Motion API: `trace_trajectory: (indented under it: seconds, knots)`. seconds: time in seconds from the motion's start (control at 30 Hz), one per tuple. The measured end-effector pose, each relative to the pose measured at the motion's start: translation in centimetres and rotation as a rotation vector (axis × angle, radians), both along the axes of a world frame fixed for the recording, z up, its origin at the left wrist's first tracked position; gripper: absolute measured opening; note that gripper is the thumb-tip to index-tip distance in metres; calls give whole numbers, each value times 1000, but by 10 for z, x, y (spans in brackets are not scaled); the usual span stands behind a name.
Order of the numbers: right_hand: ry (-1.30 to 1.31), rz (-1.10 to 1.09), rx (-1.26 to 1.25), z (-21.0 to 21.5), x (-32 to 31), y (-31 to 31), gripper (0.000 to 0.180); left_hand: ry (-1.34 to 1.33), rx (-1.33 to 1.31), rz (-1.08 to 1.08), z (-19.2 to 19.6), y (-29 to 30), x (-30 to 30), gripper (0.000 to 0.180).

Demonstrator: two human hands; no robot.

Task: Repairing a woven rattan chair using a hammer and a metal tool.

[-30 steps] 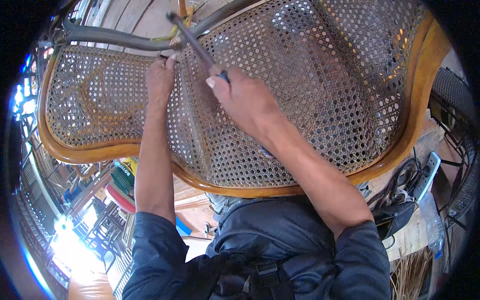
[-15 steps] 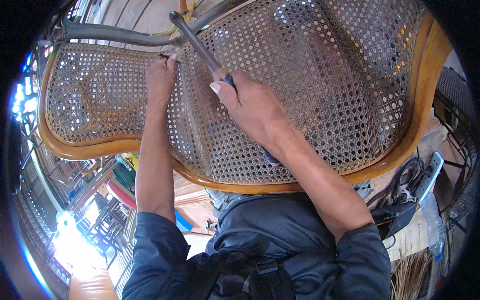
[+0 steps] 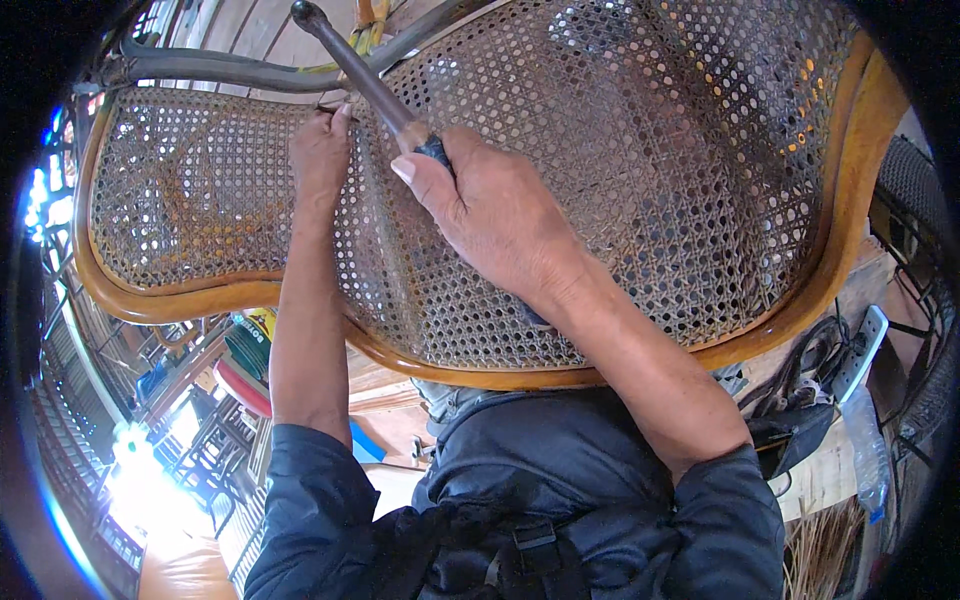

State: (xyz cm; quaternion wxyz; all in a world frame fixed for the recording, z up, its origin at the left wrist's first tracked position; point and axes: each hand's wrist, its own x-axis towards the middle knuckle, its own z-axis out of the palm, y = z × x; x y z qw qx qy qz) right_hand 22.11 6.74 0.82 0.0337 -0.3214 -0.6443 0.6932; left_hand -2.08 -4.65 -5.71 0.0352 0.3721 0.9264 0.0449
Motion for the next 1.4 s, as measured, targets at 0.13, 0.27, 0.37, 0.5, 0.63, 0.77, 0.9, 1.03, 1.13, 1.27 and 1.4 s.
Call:
trace_trajectory:
  seconds: [0.13,0.27,0.37,0.5,0.63,0.77,0.9,1.03,1.13,1.27,1.4]
  knots:
    - [17,1,59,-1,-1,0,43,45,-41,-81,-1,-2,-3,34]
    - [55,-30,119,-3,-3,-3,43,38,-39,-90,-1,-2,0,32]
    - [55,-9,112,-1,-4,-3,42,33,-71,-82,1,-1,-1,30]
    - [192,-50,179,0,-7,-8,39,-19,-66,-56,-1,-4,-1,30]
    - [256,-40,210,-1,-9,-12,37,-110,32,-84,-5,-11,-7,31]
    - [241,-34,200,-2,-11,-13,37,-127,29,-58,-8,-13,-9,30]
    - [222,-15,154,0,-11,-12,41,-130,105,-53,-4,-8,-2,30]
    - [-10,163,76,-12,-20,-12,42,-111,-32,-9,9,3,9,26]
    - [-62,210,114,-22,-25,-11,43,-67,-85,-8,12,6,13,26]
    - [-73,201,106,-6,-22,-10,44,-127,0,-35,9,-3,4,27]
    - [-92,195,104,-17,-20,-8,45,32,-218,-50,6,6,9,28]
